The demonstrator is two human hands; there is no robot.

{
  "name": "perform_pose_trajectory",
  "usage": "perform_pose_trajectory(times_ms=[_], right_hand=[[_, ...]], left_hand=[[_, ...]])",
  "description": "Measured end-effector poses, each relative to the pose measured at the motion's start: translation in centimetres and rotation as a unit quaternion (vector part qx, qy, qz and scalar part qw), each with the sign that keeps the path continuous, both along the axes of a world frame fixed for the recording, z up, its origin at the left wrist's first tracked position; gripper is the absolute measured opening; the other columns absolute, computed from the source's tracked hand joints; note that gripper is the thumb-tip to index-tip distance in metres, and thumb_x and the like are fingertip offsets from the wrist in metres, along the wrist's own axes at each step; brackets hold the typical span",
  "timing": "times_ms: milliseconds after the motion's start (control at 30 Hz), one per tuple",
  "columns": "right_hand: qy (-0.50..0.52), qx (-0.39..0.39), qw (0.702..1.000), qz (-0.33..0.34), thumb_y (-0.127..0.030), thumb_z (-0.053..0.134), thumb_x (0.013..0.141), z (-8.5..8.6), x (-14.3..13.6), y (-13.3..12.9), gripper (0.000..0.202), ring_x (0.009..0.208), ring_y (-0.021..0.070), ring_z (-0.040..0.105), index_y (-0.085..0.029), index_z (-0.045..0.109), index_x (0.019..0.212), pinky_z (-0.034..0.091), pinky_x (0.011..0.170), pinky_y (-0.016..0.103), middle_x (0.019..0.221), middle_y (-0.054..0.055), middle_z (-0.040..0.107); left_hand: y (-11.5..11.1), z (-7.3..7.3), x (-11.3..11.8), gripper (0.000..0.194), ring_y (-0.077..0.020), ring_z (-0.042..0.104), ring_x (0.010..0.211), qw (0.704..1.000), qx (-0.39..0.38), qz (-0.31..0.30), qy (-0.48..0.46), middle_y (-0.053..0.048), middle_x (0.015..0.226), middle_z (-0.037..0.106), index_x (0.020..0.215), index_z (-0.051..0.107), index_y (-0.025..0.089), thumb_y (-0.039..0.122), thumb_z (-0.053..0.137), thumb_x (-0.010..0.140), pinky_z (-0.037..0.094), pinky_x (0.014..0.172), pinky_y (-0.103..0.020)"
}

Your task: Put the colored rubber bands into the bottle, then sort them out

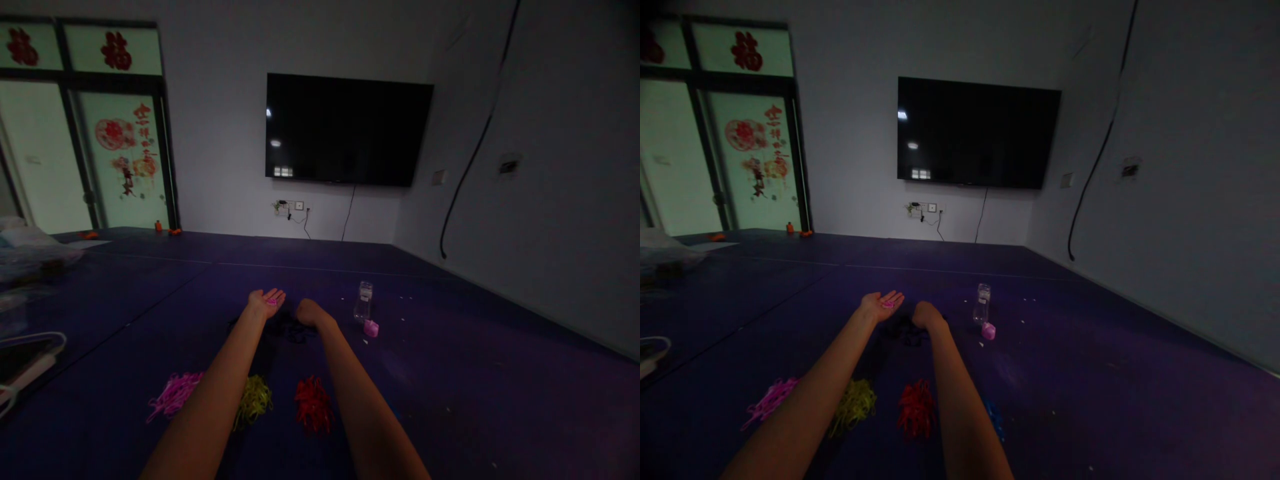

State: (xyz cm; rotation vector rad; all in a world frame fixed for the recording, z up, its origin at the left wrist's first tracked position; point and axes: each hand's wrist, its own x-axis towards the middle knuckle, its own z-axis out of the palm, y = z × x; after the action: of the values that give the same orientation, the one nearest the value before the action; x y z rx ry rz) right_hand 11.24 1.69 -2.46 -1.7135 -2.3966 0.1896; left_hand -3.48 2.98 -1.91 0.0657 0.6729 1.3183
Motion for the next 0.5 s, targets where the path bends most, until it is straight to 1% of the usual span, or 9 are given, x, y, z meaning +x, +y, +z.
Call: perform_pose_trajectory(times_ms=[133,200,267,333,433,500], right_hand=[[-0.022,-0.026,0.999,0.032,-0.034,0.055,0.087,0.6,0.1,0.6,0.026,0.09,0.0191,0.06,-0.014,0.061,0.102,0.049,0.078,0.035,0.104,0.006,0.062],[-0.031,-0.031,0.998,0.04,-0.034,0.055,0.087,0.9,0.1,0.8,0.026,0.092,0.0196,0.059,-0.014,0.06,0.103,0.05,0.079,0.036,0.107,0.005,0.06],[-0.036,-0.033,0.998,0.042,-0.031,0.055,0.087,1.0,0.2,0.9,0.023,0.093,0.0188,0.059,-0.015,0.06,0.102,0.05,0.079,0.036,0.107,0.006,0.06],[-0.037,-0.031,0.998,0.039,-0.028,0.056,0.086,0.9,0.2,0.7,0.019,0.092,0.0182,0.06,-0.014,0.062,0.097,0.049,0.08,0.034,0.103,0.006,0.063],[-0.026,-0.021,0.999,0.026,-0.019,0.055,0.085,0.5,0.2,0.2,0.016,0.088,0.0178,0.063,-0.012,0.068,0.09,0.046,0.076,0.024,0.094,0.006,0.068],[-0.018,-0.011,1.0,0.012,-0.014,0.054,0.082,0.2,0.3,-0.1,0.018,0.088,0.0171,0.064,-0.014,0.071,0.089,0.044,0.072,0.019,0.092,0.007,0.07]], left_hand=[[0.3,-0.4,0.1,0.044,-0.0225,0.06,0.099,1.0,-0.015,-0.003,-0.006,-0.014,0.125,0.052,0.128,0.042,0.016,0.042,0.033,0.094,0.053,0.073,-0.038],[0.4,-0.5,0.2,0.046,-0.021,0.06,0.097,1.0,-0.019,-0.003,-0.009,-0.013,0.124,0.053,0.127,0.043,0.016,0.045,0.037,0.092,0.053,0.075,-0.038],[0.4,-0.5,0.2,0.046,-0.0211,0.06,0.098,1.0,-0.019,-0.003,-0.011,-0.013,0.124,0.052,0.128,0.042,0.016,0.045,0.035,0.093,0.053,0.074,-0.037],[0.3,-0.5,0.1,0.045,-0.0226,0.06,0.099,1.0,-0.015,-0.005,-0.013,-0.015,0.126,0.051,0.129,0.041,0.015,0.042,0.03,0.094,0.054,0.07,-0.036],[0.2,-0.5,0.0,0.045,-0.0265,0.062,0.1,1.0,-0.007,-0.009,-0.017,-0.019,0.129,0.049,0.129,0.043,0.017,0.036,0.02,0.095,0.055,0.062,-0.035],[0.3,-0.5,0.0,0.047,-0.0278,0.062,0.099,1.0,-0.002,-0.01,-0.022,-0.02,0.128,0.049,0.129,0.043,0.018,0.034,0.016,0.094,0.056,0.058,-0.035]])
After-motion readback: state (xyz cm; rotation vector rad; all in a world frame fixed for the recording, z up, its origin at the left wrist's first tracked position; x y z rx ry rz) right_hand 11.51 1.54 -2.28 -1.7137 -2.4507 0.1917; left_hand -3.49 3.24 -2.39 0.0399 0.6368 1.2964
